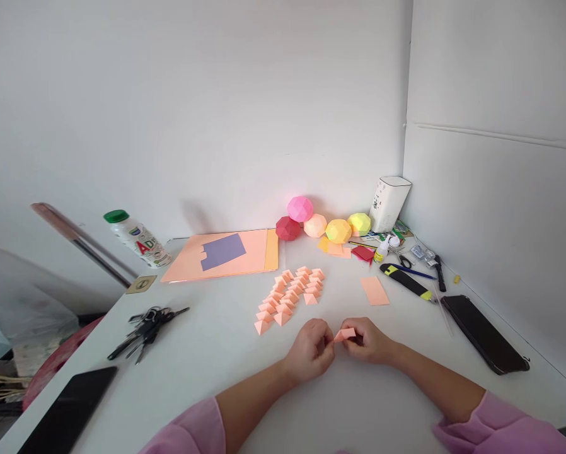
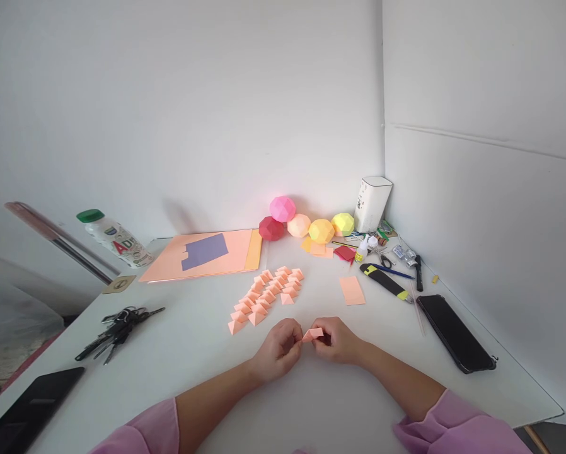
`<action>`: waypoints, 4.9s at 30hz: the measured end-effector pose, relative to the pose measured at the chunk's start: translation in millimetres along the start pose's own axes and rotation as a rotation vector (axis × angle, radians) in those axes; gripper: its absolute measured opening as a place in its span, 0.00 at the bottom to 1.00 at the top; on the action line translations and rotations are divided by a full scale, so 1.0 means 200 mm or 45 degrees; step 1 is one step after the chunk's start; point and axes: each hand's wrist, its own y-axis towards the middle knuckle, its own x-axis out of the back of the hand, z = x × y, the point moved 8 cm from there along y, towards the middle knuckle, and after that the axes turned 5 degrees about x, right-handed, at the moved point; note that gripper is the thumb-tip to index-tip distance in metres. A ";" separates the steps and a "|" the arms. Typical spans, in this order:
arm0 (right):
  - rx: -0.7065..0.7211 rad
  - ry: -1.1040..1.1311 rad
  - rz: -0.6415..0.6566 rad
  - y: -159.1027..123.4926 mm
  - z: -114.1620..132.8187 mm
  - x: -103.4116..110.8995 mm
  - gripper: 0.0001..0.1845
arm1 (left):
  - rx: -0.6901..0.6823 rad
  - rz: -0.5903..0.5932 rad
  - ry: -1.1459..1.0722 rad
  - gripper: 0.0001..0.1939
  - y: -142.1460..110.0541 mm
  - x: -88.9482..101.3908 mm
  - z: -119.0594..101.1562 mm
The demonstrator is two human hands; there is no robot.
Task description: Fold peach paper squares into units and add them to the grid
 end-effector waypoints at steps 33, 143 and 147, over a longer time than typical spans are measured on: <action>0.199 -0.194 -0.001 0.01 0.09 0.01 0.19 | 0.175 -0.034 0.013 0.05 0.01 0.00 0.06; 0.592 -0.409 -0.184 -0.02 0.12 0.04 0.10 | 0.645 0.223 -0.600 0.18 -0.01 -0.06 0.13; 0.636 -0.417 -0.155 -0.02 0.14 0.04 0.09 | 0.670 0.205 -0.610 0.18 -0.01 -0.06 0.15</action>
